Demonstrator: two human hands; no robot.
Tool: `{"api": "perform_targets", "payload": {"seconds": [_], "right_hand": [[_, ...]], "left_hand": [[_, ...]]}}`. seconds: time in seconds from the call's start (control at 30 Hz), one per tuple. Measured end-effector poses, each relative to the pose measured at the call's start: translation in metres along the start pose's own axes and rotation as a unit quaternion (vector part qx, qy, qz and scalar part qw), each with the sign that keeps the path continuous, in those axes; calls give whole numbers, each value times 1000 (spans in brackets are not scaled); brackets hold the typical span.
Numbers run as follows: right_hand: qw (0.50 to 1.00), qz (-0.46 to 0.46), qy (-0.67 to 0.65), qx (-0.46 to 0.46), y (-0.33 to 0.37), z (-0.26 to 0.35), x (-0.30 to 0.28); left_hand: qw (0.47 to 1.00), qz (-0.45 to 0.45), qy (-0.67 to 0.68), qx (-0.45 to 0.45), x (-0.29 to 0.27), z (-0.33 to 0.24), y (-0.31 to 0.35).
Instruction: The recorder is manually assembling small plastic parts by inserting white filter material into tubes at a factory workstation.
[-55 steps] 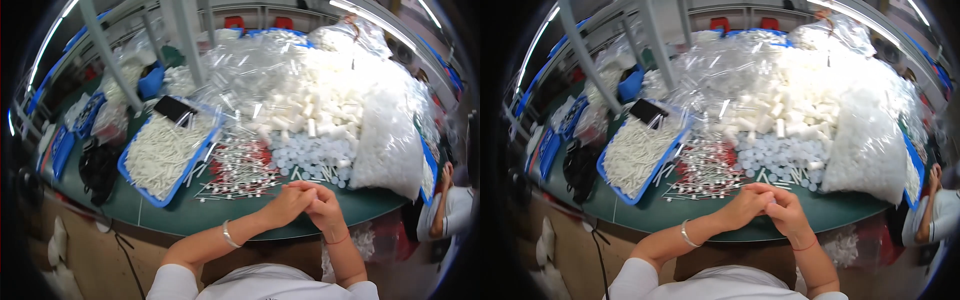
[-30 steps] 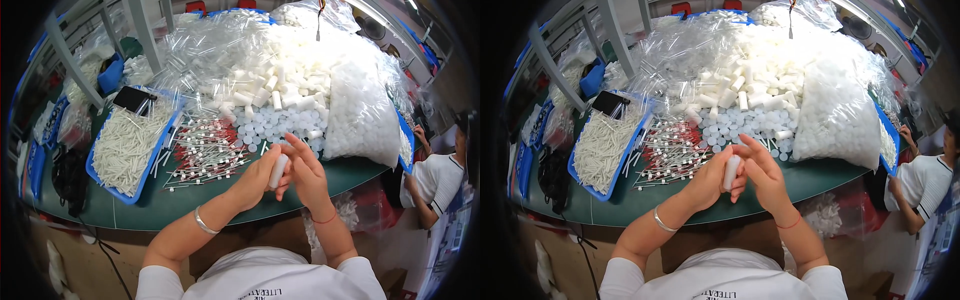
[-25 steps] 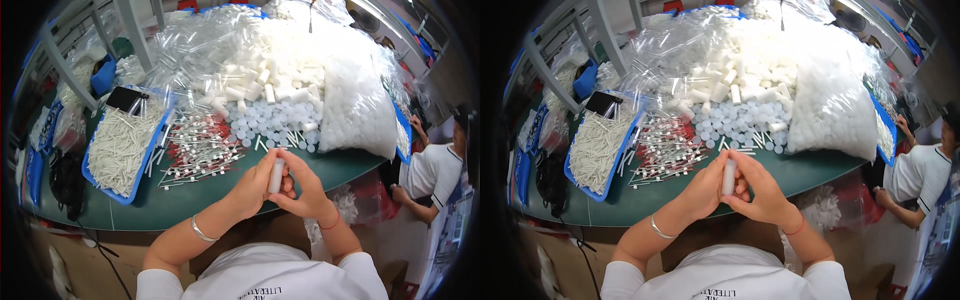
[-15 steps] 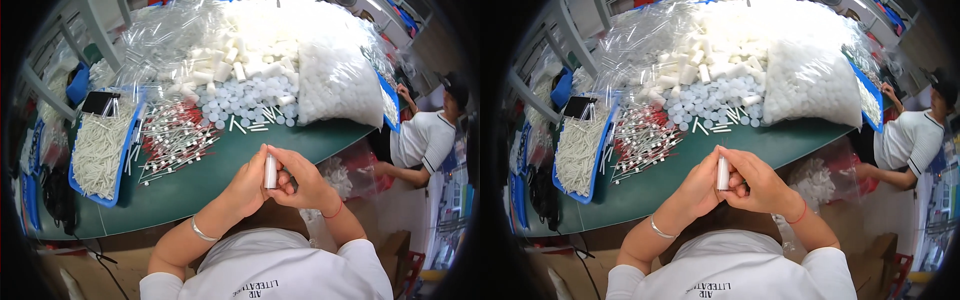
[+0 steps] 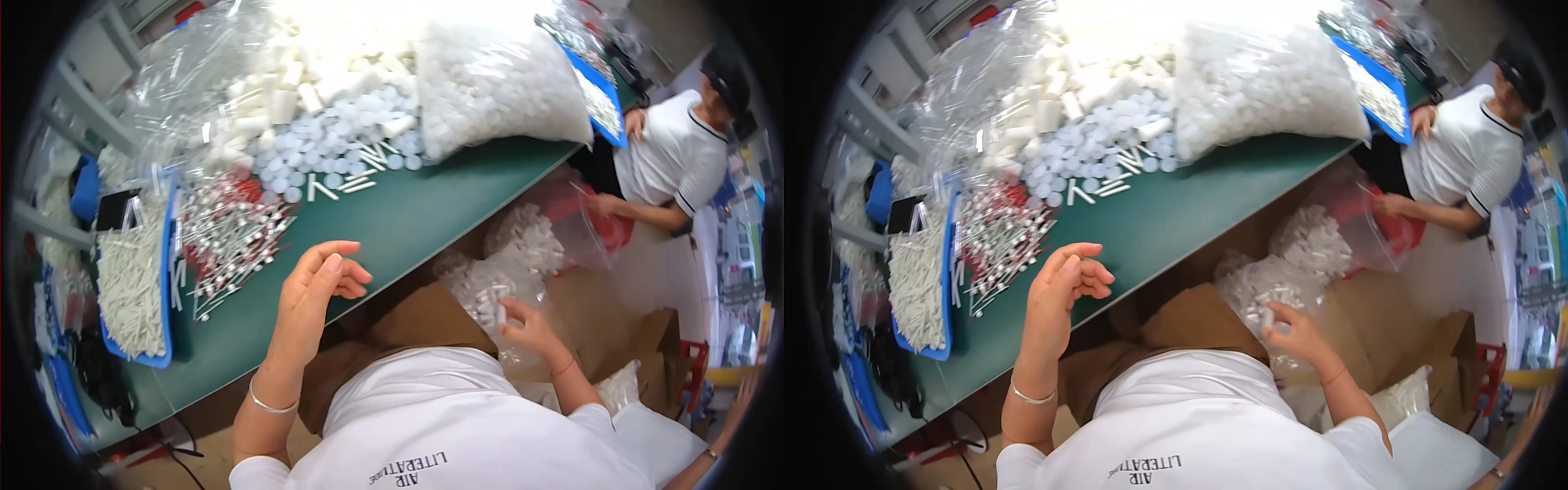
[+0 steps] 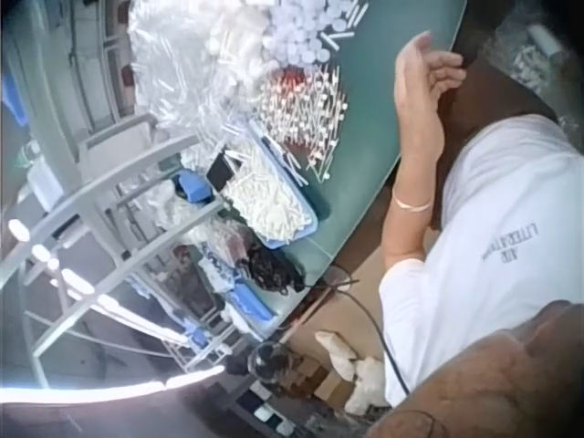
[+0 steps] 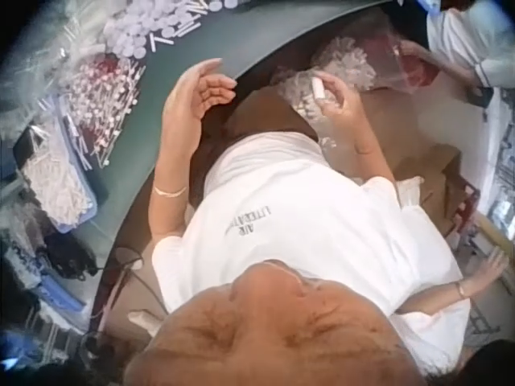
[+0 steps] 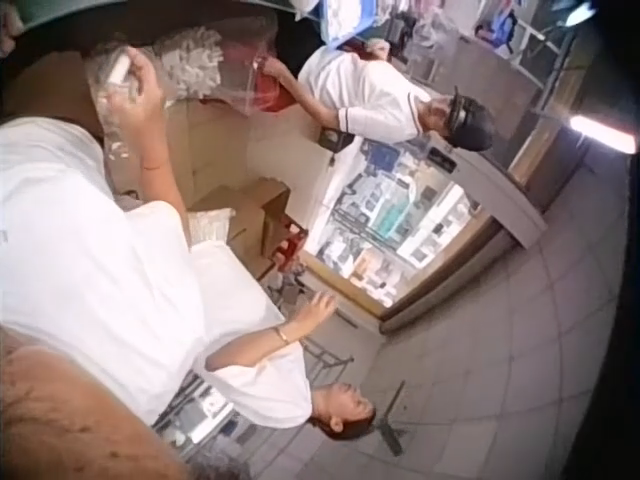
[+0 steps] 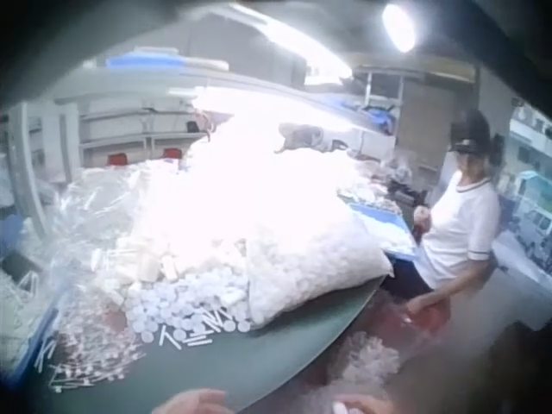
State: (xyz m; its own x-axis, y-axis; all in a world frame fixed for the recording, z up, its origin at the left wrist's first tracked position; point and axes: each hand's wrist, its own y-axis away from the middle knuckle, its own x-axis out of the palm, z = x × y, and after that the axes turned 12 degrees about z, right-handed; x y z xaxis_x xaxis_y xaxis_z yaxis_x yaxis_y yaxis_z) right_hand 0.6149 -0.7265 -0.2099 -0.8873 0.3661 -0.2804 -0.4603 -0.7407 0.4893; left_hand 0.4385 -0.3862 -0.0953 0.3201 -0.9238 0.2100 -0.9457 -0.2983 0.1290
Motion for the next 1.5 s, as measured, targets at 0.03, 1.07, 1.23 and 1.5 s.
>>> {"api": "perform_targets", "payload": {"seconds": [0.03,1.07,1.23,1.5], "right_hand": [[996,-1,49,79,0,-23,-1],[728,136,255,-622,-228,291,116],[875,149,-73,-455,-219,301,82],[898,62,-182,-395,-196,269,32]], "left_hand": [[999,-27,-45,12,-10,5,2],[790,-217,-563,109,-60,24,26],[779,-221,-573,124,-56,10,16],[747,-149,-618,195,-41,-6,-65]]}}
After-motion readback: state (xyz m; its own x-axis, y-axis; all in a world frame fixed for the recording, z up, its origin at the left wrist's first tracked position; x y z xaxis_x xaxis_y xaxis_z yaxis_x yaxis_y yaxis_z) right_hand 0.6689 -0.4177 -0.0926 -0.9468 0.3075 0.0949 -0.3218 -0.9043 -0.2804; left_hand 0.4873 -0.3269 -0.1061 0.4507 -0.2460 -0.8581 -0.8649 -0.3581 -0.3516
